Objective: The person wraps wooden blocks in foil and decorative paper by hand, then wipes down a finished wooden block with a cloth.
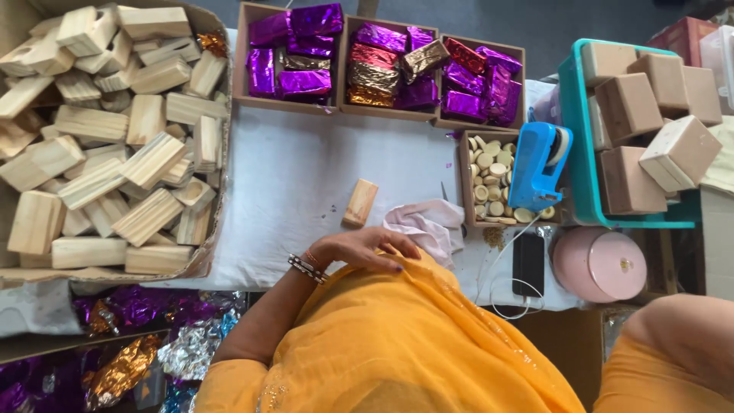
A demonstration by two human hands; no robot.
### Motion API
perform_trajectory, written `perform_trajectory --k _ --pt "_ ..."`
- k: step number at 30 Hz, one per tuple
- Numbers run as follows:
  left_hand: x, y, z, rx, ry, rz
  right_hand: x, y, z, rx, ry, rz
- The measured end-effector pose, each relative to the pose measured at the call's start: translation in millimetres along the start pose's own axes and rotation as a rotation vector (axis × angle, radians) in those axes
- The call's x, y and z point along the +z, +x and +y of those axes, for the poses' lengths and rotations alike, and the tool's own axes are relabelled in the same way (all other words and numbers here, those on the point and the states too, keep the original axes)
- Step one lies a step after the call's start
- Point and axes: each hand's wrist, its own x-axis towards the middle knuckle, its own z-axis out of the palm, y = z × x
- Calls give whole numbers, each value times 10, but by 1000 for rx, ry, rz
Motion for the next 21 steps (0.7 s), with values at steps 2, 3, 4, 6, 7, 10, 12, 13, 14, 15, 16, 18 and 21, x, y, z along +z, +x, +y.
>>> perform_trajectory --k 2,3,4,6,7,10,12,13,14,15,16,18,21 --pt "-76 -124 -6 18 -29 56 327 568 94 -95 42 -25" --pt "-142 -177 12 0 -13 103 459 856 111 -143 60 -41" --pt "-208 -230 30 -18 3 150 599 1157 79 -190 78 -57" --pt "-262 -356 156 -42 55 228 1044 1496 135 -321 108 -57" --pt "-304 -434 232 -71 115 296 1267 1669 161 -450 132 -47" --pt "-381 -689 598 -174 267 349 1870 1712 357 -513 50 -226" --pt "-360 -874 966 -281 456 368 2232 1718 433 -457 55 -266" --pt "-378 -964 1173 -386 655 377 2395 1732 489 -397 46 -300" --pt "-373 -1049 1391 -390 661 391 2175 1892 369 -410 40 -305" --pt "-340 -1138 1585 -478 710 401 1978 2045 226 -412 93 -288" --pt "-311 -1227 1776 -567 758 411 1782 2202 86 -413 145 -271" --pt "-279 -1377 2078 -605 807 477 1623 2275 -22 -334 422 -296" --pt "-170 -1622 2368 -625 864 583 1563 2305 -98 -291 791 -239"
